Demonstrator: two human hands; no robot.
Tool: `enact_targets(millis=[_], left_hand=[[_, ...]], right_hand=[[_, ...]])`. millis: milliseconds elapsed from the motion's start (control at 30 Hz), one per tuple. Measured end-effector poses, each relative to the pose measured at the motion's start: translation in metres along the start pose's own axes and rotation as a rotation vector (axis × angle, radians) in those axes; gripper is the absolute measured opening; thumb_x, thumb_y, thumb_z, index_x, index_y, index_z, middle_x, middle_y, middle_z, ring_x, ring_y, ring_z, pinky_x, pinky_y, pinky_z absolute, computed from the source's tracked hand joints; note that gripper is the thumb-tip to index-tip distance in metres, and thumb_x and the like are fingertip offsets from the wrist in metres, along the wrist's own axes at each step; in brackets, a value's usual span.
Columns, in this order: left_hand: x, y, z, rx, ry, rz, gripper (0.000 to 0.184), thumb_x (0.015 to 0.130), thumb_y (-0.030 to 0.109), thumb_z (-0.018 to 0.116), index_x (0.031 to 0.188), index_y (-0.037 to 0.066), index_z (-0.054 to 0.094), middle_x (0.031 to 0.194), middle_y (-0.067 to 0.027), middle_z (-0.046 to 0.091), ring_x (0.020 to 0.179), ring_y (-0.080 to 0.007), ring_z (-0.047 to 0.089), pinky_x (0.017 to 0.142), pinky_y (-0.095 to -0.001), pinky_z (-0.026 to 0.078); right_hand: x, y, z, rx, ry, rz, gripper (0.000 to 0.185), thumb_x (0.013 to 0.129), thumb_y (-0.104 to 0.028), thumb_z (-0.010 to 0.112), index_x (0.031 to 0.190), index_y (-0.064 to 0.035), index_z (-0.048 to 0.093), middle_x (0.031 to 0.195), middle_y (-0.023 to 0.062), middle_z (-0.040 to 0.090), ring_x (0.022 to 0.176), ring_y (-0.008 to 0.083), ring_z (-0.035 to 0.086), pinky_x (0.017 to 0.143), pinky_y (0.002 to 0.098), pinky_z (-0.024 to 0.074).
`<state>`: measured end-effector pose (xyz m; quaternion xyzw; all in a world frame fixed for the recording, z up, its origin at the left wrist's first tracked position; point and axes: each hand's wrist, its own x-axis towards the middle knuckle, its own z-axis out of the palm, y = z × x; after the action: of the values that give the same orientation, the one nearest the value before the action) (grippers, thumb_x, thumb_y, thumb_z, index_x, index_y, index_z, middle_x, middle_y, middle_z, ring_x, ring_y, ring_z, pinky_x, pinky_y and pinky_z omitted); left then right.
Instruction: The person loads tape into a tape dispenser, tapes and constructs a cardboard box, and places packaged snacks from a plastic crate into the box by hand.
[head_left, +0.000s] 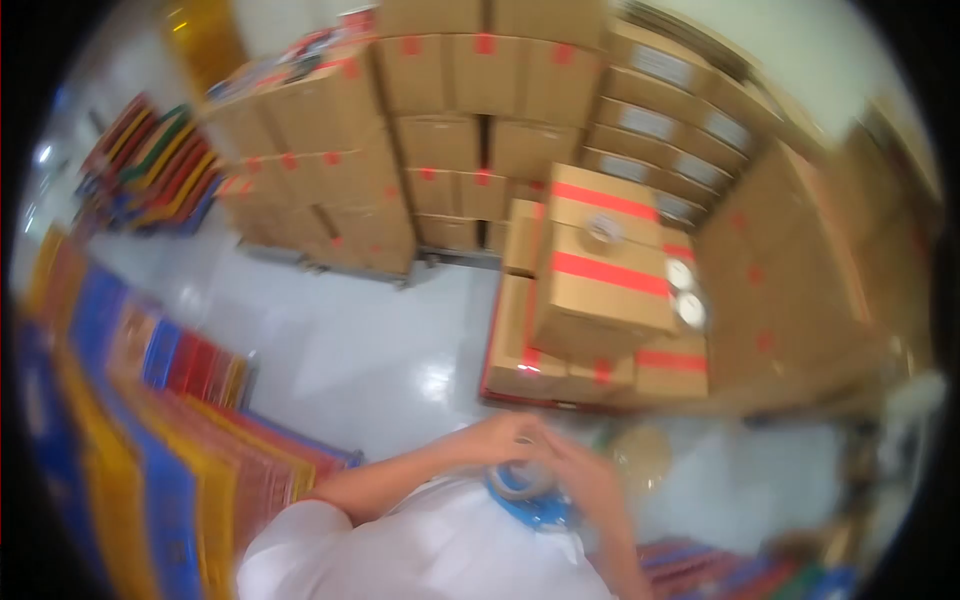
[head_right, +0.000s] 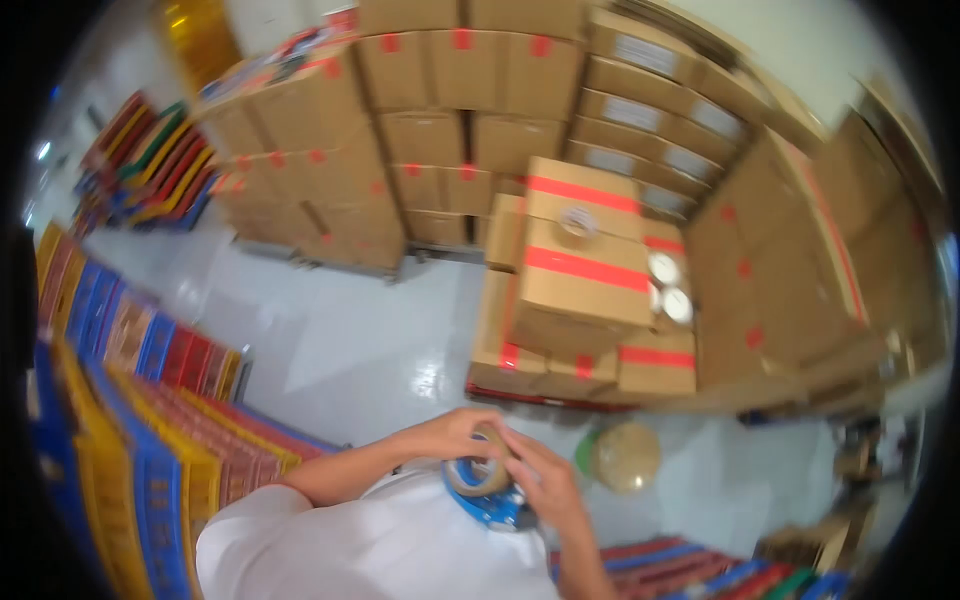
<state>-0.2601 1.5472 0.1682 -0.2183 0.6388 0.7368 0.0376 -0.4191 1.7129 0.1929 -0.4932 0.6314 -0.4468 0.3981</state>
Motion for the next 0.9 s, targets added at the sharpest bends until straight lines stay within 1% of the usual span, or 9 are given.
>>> enact_targets(millis=[67, 167, 267, 400, 500, 567, 600, 667, 900], left_hand=[[0.004, 0.000, 0.004, 0.008, -0.039, -0.061, 0.034, 0.089, 0.022, 0.078, 0.113, 0.002, 0.065, 0.098, -0.0068, 0.071, 0.089, -0.0133, 0.067, 0.078, -0.0333, 0.055], [0.006, -0.005, 0.008, 0.119, 0.052, 0.192, 0.039, 0.087, 0.029, 0.080, 0.110, 0.003, 0.064, 0.097, -0.0050, 0.071, 0.085, -0.0126, 0.067, 0.076, -0.0316, 0.055], [0.005, 0.007, 0.011, 0.065, -0.001, 0.198, 0.036, 0.081, 0.009, 0.080, 0.112, 0.004, 0.062, 0.106, -0.0041, 0.068, 0.106, -0.0143, 0.063, 0.090, -0.0337, 0.053], [0.010, 0.003, 0.016, 0.054, -0.041, 0.212, 0.038, 0.080, 0.012, 0.081, 0.111, 0.004, 0.062, 0.104, -0.0040, 0.067, 0.104, -0.0142, 0.063, 0.090, -0.0339, 0.052], [0.016, -0.003, 0.018, 0.027, -0.053, 0.235, 0.044, 0.077, 0.022, 0.084, 0.110, 0.005, 0.061, 0.103, -0.0035, 0.066, 0.100, -0.0145, 0.062, 0.090, -0.0338, 0.051], [0.020, -0.005, 0.019, 0.064, -0.041, 0.297, 0.077, 0.074, 0.066, 0.083, 0.113, 0.003, 0.060, 0.104, -0.0053, 0.069, 0.097, -0.0140, 0.065, 0.088, -0.0307, 0.051], [0.020, -0.006, 0.020, -0.002, -0.066, 0.275, 0.056, 0.073, 0.038, 0.087, 0.111, 0.006, 0.060, 0.100, -0.0030, 0.065, 0.096, -0.0151, 0.061, 0.087, -0.0331, 0.050], [0.025, -0.004, 0.017, 0.042, -0.104, 0.303, 0.058, 0.072, 0.039, 0.088, 0.111, 0.006, 0.060, 0.099, -0.0032, 0.065, 0.095, -0.0151, 0.061, 0.086, -0.0323, 0.049], [0.025, 0.004, 0.023, 0.067, -0.148, 0.399, 0.069, 0.070, 0.057, 0.090, 0.106, 0.005, 0.060, 0.093, -0.0032, 0.067, 0.087, -0.0138, 0.064, 0.081, -0.0298, 0.049]], right_hand=[[-0.007, -0.012, -0.003, 0.020, 0.090, 0.012, 0.041, 0.096, -0.010, 0.068, 0.135, -0.0010, 0.063, 0.133, 0.0196, 0.066, 0.120, 0.0286, 0.066, 0.104, 0.0360, 0.0488], [-0.018, -0.027, -0.002, 0.019, 0.193, -0.019, 0.042, 0.093, -0.007, 0.071, 0.134, -0.0020, 0.064, 0.125, 0.0185, 0.070, 0.110, 0.0263, 0.071, 0.096, 0.0346, 0.0536], [-0.027, -0.027, 0.002, -0.048, 0.316, -0.090, 0.040, 0.091, -0.004, 0.073, 0.130, -0.0027, 0.066, 0.116, 0.0174, 0.073, 0.098, 0.0257, 0.074, 0.087, 0.0337, 0.0571], [-0.039, -0.023, 0.000, -0.188, 0.424, -0.200, 0.036, 0.088, 0.000, 0.073, 0.125, -0.0028, 0.068, 0.105, 0.0165, 0.074, 0.087, 0.0276, 0.075, 0.077, 0.0336, 0.0591], [-0.044, -0.027, -0.003, -0.175, 0.453, -0.179, 0.035, 0.088, 0.001, 0.072, 0.123, -0.0019, 0.069, 0.099, 0.0156, 0.073, 0.083, 0.0282, 0.074, 0.074, 0.0335, 0.0591], [-0.047, -0.026, -0.007, -0.110, 0.449, -0.146, 0.039, 0.089, 0.002, 0.071, 0.128, -0.0033, 0.066, 0.102, 0.0149, 0.072, 0.086, 0.0293, 0.073, 0.077, 0.0346, 0.0590], [-0.048, -0.029, -0.012, -0.079, 0.393, -0.114, 0.044, 0.090, 0.001, 0.070, 0.133, -0.0055, 0.064, 0.106, 0.0144, 0.072, 0.093, 0.0275, 0.074, 0.083, 0.0340, 0.0581], [-0.048, -0.039, -0.020, -0.055, 0.319, -0.083, 0.054, 0.088, 0.003, 0.070, 0.140, -0.0079, 0.059, 0.111, 0.0142, 0.071, 0.099, 0.0263, 0.074, 0.089, 0.0341, 0.0582], [-0.048, -0.044, -0.033, -0.146, 0.204, -0.163, 0.069, 0.088, 0.001, 0.067, 0.152, -0.0160, 0.047, 0.102, 0.0129, 0.066, 0.090, 0.0312, 0.069, 0.077, 0.0414, 0.0579]])
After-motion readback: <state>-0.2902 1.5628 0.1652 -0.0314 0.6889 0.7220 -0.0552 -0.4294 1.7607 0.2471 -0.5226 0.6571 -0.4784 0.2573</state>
